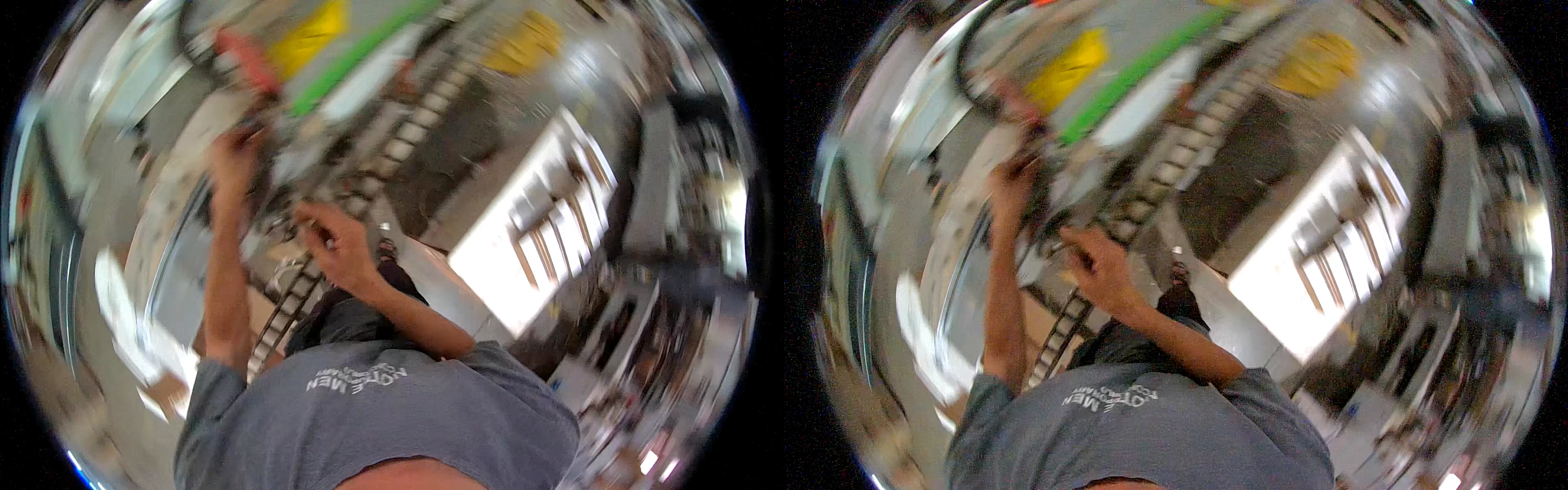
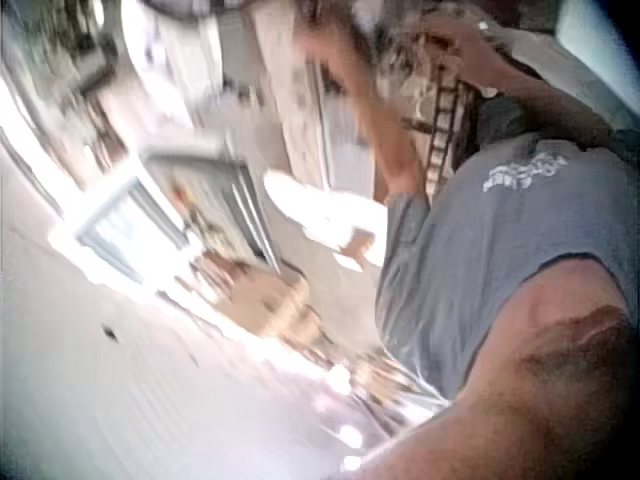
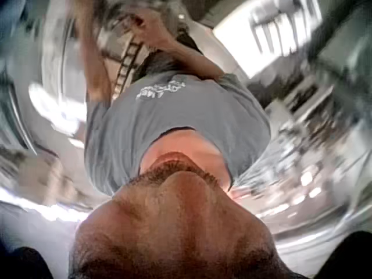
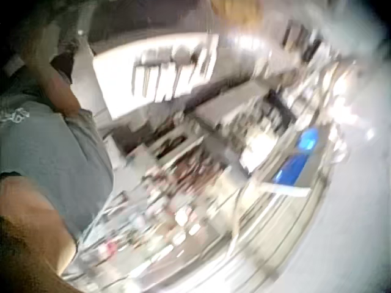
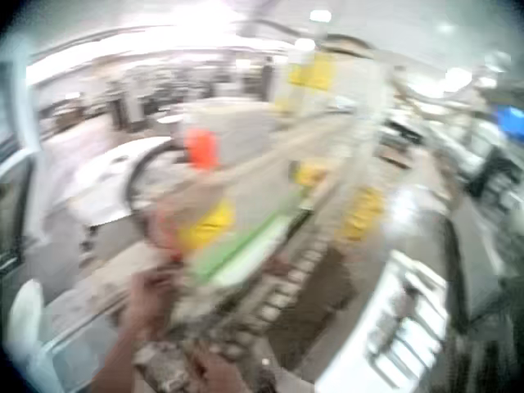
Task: The person feeds small rectangular wooden pieces one by one into an industrial edge-banding machine by hand, then touches a control button on the machine.
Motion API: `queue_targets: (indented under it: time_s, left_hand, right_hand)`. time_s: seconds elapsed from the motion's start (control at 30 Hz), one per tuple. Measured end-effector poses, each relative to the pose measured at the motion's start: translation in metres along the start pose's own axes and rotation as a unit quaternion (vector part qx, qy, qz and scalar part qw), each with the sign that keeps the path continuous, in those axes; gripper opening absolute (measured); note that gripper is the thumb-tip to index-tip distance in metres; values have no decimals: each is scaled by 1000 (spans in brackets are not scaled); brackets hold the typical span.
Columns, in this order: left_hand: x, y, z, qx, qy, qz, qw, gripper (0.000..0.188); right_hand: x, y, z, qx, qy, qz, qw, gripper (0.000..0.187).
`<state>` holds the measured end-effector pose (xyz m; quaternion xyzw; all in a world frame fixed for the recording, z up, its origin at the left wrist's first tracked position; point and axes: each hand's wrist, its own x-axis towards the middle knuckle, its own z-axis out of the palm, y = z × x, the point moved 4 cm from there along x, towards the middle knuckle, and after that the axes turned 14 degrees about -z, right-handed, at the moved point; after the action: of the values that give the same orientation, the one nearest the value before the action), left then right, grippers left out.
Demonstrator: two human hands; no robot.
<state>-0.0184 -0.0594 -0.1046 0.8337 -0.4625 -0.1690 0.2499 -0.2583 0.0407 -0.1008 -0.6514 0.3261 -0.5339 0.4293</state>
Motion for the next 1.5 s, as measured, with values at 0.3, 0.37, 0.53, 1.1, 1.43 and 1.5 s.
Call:
queue_targets:
  time_s: [0.3, 0.37, 0.53, 1.1, 1.43, 1.5]
  left_hand:
    - [-123, -38, -30, -118, 80, 126, 982, 13]
    - [-139, -25, -23, -135, 55, 142, 979, 13]
    - [-166, 4, 1, -168, -47, 180, 968, 14]
    - [-218, 54, 1, -180, -92, 261, 944, 50]
    - [-186, -83, -87, -147, 73, 75, 984, 39]
    - [-177, -115, -106, -84, 117, 89, 985, 38]
  right_hand:
    - [-141, 16, -298, -558, 204, 62, 802, 43]
    - [-157, 8, -363, -634, 190, 72, 746, 53]
    - [-167, 34, -470, -725, 55, 136, 673, 54]
    - [-57, 5, -135, 151, 82, 118, 978, 31]
    - [-25, -4, 91, 305, -126, 183, 926, 45]
    - [-37, 11, 125, 264, -160, 200, 930, 53]
